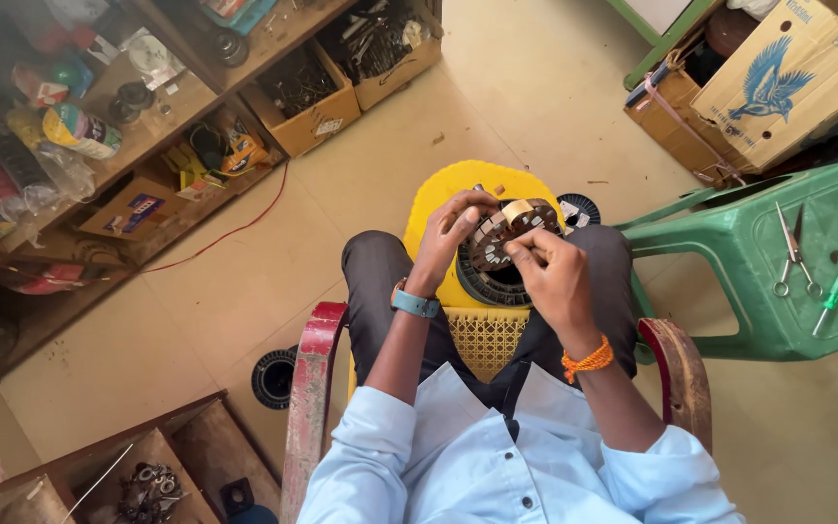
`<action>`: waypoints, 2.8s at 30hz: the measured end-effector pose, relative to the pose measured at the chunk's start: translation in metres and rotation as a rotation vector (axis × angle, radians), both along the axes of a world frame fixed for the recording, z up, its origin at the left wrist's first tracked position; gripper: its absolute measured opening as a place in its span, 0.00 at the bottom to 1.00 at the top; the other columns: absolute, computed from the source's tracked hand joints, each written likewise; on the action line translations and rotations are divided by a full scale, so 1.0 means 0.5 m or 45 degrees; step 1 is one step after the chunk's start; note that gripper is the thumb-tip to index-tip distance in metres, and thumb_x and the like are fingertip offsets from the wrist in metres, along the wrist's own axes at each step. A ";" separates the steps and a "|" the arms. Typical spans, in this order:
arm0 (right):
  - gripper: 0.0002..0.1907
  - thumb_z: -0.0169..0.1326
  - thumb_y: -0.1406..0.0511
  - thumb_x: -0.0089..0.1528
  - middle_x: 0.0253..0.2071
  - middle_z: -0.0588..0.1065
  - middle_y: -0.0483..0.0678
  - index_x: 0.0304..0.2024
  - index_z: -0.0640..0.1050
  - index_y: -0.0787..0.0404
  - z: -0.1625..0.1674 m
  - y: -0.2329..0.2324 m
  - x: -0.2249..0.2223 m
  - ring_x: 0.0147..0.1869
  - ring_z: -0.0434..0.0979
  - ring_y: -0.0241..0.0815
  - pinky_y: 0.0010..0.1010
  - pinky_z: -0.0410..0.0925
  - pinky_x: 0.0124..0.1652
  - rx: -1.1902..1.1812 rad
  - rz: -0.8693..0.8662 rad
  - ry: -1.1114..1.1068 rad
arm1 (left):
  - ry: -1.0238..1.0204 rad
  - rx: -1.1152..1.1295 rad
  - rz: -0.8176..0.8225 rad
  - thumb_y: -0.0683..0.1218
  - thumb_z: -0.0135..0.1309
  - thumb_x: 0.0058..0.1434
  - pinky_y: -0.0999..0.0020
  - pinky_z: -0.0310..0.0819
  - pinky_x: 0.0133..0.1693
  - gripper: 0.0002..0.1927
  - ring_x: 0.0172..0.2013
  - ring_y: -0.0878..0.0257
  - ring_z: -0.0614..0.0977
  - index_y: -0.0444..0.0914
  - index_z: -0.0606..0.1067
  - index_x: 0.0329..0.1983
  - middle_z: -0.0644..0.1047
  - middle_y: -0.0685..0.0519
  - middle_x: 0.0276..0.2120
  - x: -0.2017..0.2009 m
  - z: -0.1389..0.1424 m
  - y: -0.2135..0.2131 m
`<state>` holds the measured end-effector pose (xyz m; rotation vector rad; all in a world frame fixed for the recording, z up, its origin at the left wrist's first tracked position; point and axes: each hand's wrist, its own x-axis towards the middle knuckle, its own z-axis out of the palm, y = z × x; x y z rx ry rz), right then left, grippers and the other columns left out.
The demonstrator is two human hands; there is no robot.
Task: The person sits in a workshop chair with an electric motor armature on their lap and fits small insulating pieces into the slots around the copper commutator by hand, pressing each piece into place and rotating the armature to reach the next slot. Near the end they set the armature down and take a metal tumbler.
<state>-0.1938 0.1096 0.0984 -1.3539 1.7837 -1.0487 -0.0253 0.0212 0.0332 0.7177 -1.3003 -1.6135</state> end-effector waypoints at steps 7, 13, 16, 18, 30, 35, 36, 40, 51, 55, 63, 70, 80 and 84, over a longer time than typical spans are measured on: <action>0.09 0.60 0.66 0.63 0.21 0.74 0.49 0.34 0.79 0.69 -0.052 0.026 -0.007 0.23 0.68 0.29 0.28 0.62 0.25 -0.018 -0.040 0.060 | -0.373 -0.012 0.248 0.52 0.58 0.62 0.66 0.73 0.47 0.18 0.41 0.61 0.79 0.37 0.77 0.51 0.82 0.52 0.47 -0.039 0.048 0.038; 0.08 0.62 0.67 0.62 0.23 0.77 0.54 0.36 0.81 0.69 -0.073 0.071 -0.057 0.25 0.71 0.32 0.31 0.65 0.28 0.054 -0.099 0.119 | -0.641 -0.552 0.587 0.46 0.66 0.55 0.59 0.75 0.50 0.25 0.50 0.49 0.81 0.37 0.75 0.55 0.79 0.48 0.50 -0.085 0.083 0.079; 0.08 0.62 0.66 0.62 0.26 0.80 0.51 0.38 0.82 0.67 -0.057 0.080 -0.100 0.29 0.75 0.31 0.28 0.68 0.31 -0.031 0.039 0.127 | -0.637 -0.491 0.594 0.44 0.67 0.55 0.59 0.77 0.47 0.23 0.47 0.49 0.82 0.38 0.75 0.53 0.79 0.46 0.46 -0.096 0.077 0.078; 0.08 0.60 0.66 0.63 0.28 0.81 0.50 0.39 0.83 0.66 -0.040 0.070 -0.131 0.31 0.78 0.31 0.27 0.69 0.32 -0.082 0.091 0.154 | -0.634 -0.414 0.575 0.43 0.68 0.55 0.60 0.77 0.45 0.22 0.44 0.50 0.83 0.37 0.75 0.52 0.79 0.46 0.43 -0.097 0.067 0.075; 0.06 0.61 0.65 0.66 0.33 0.80 0.53 0.38 0.81 0.62 0.058 -0.155 -0.151 0.36 0.82 0.52 0.37 0.72 0.35 -0.555 0.423 0.627 | -0.512 -0.276 0.620 0.44 0.68 0.54 0.64 0.78 0.44 0.19 0.40 0.55 0.84 0.36 0.75 0.46 0.80 0.47 0.39 -0.108 0.008 0.079; 0.07 0.63 0.62 0.63 0.32 0.80 0.52 0.38 0.83 0.58 0.071 -0.224 -0.125 0.35 0.82 0.52 0.39 0.72 0.35 -0.468 0.709 0.753 | -0.428 -0.253 0.570 0.44 0.69 0.55 0.65 0.78 0.46 0.19 0.42 0.57 0.84 0.35 0.75 0.47 0.81 0.48 0.41 -0.099 0.011 0.081; 0.07 0.63 0.61 0.63 0.32 0.80 0.52 0.38 0.84 0.57 0.067 -0.240 -0.121 0.34 0.81 0.52 0.39 0.72 0.35 -0.423 0.743 0.798 | -0.447 -0.212 0.536 0.45 0.69 0.56 0.65 0.78 0.46 0.20 0.42 0.57 0.84 0.36 0.75 0.48 0.81 0.48 0.40 -0.097 0.014 0.079; 0.10 0.62 0.58 0.62 0.35 0.82 0.51 0.38 0.84 0.56 0.033 -0.303 -0.102 0.37 0.82 0.53 0.41 0.72 0.37 -0.307 1.016 0.894 | -0.102 0.029 0.246 0.46 0.65 0.60 0.66 0.76 0.52 0.26 0.49 0.59 0.81 0.38 0.70 0.59 0.80 0.46 0.48 -0.078 0.024 0.066; 0.13 0.64 0.56 0.59 0.28 0.79 0.55 0.38 0.84 0.58 0.092 -0.289 -0.082 0.32 0.79 0.49 0.38 0.70 0.36 0.019 0.772 0.806 | 0.462 0.517 -0.043 0.38 0.58 0.66 0.69 0.77 0.44 0.29 0.40 0.64 0.81 0.36 0.62 0.68 0.79 0.51 0.40 -0.074 -0.044 -0.031; 0.10 0.62 0.61 0.60 0.26 0.78 0.53 0.37 0.83 0.62 0.131 -0.180 -0.071 0.28 0.80 0.42 0.34 0.69 0.32 0.012 0.636 0.552 | 0.302 0.179 -0.139 0.35 0.54 0.71 0.70 0.77 0.51 0.15 0.46 0.66 0.81 0.33 0.71 0.59 0.79 0.51 0.44 -0.045 -0.067 -0.035; 0.10 0.64 0.69 0.61 0.18 0.62 0.46 0.29 0.76 0.68 -0.025 -0.033 -0.039 0.24 0.58 0.30 0.30 0.55 0.25 0.006 0.140 0.189 | 0.125 0.034 -0.104 0.34 0.51 0.70 0.69 0.76 0.54 0.14 0.50 0.66 0.82 0.33 0.73 0.58 0.81 0.51 0.47 -0.029 -0.051 -0.031; 0.09 0.63 0.70 0.60 0.18 0.64 0.38 0.27 0.77 0.68 -0.115 0.020 -0.069 0.24 0.57 0.25 0.27 0.51 0.24 0.123 -0.102 -0.132 | -0.244 -0.028 0.140 0.46 0.65 0.56 0.65 0.76 0.52 0.24 0.48 0.62 0.81 0.36 0.75 0.56 0.80 0.50 0.44 -0.035 0.018 0.019; 0.07 0.62 0.66 0.63 0.23 0.74 0.50 0.37 0.82 0.65 0.015 -0.033 -0.121 0.27 0.71 0.37 0.31 0.65 0.30 -0.095 0.134 0.265 | -0.623 -0.432 0.686 0.43 0.68 0.55 0.57 0.76 0.49 0.22 0.48 0.48 0.81 0.36 0.75 0.52 0.79 0.44 0.46 -0.112 0.031 0.085; 0.08 0.64 0.65 0.63 0.30 0.79 0.54 0.36 0.81 0.64 0.033 -0.117 -0.132 0.33 0.80 0.49 0.34 0.69 0.32 -0.453 0.448 0.598 | -0.603 -0.508 0.666 0.41 0.66 0.57 0.57 0.75 0.48 0.21 0.47 0.47 0.81 0.35 0.74 0.52 0.78 0.44 0.44 -0.109 0.022 0.086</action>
